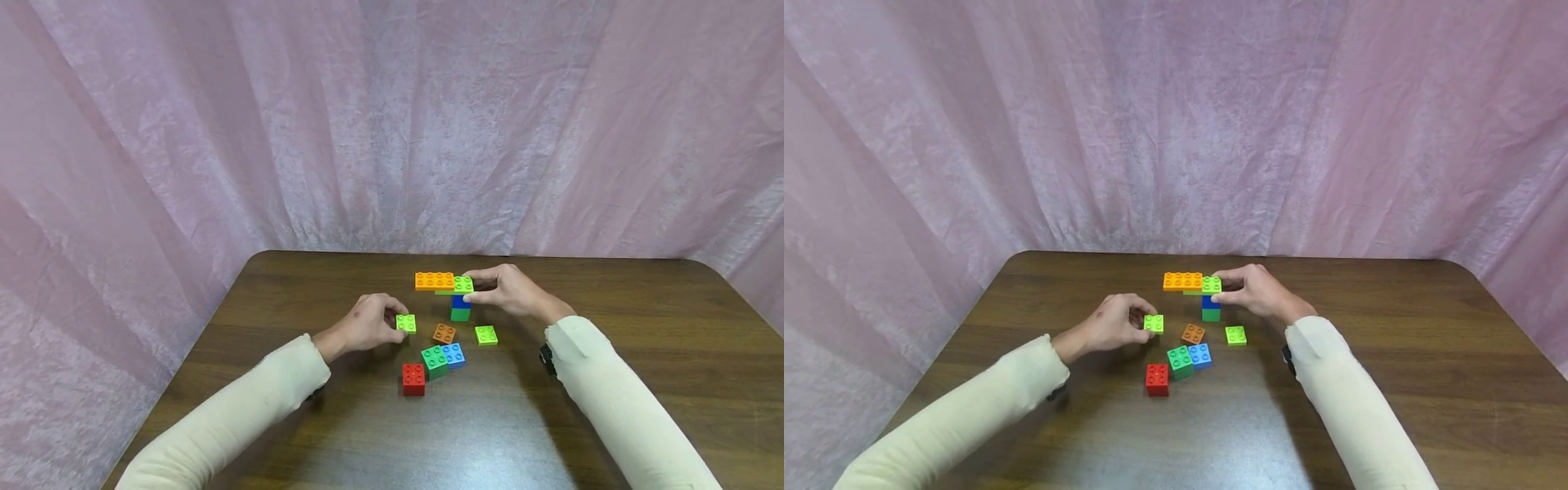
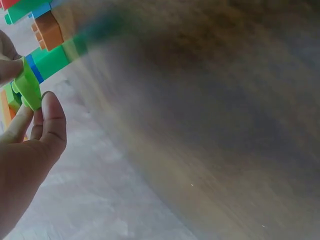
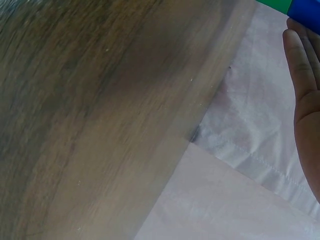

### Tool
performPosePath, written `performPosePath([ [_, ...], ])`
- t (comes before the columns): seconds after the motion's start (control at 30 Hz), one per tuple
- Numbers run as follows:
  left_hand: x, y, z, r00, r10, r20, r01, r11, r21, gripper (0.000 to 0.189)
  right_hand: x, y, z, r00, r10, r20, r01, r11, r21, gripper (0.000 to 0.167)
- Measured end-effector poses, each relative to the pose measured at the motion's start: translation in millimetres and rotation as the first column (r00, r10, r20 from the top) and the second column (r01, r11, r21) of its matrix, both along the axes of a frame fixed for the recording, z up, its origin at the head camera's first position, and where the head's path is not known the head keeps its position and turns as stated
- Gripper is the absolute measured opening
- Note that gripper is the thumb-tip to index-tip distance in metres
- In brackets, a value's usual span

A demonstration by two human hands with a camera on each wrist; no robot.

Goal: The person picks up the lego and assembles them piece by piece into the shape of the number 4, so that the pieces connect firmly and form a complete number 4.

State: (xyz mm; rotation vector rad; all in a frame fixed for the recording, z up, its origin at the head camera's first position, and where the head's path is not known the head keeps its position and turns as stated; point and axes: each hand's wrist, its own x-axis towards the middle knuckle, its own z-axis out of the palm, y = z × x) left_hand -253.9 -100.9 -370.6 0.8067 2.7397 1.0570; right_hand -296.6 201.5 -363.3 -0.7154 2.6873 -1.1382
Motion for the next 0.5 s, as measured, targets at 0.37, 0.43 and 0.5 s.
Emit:
performPosePath([
  [0.37, -8.4, 2.6, 5.8, 0.998, 0.063, 0.023, -0.065, 0.994, 0.086, 0.031, -1.5, 0.8, -2.7, 1.0, 0.001, -0.004, -0.001, 1.0, 0.008, 0.051],
  [0.43, -9.0, 2.7, 7.3, 0.997, 0.074, 0.029, -0.077, 0.993, 0.094, 0.032, -1.6, 1.1, -2.7, 1.0, -0.003, 0.002, 0.003, 1.0, 0.01, 0.052],
  [0.5, -9.9, 3.3, 8.5, 0.995, 0.087, 0.039, -0.09, 0.991, 0.102, 0.033, -1.6, 1.5, -2.9, 1.0, -0.006, 0.005, 0.006, 1.0, 0.013, 0.052],
])
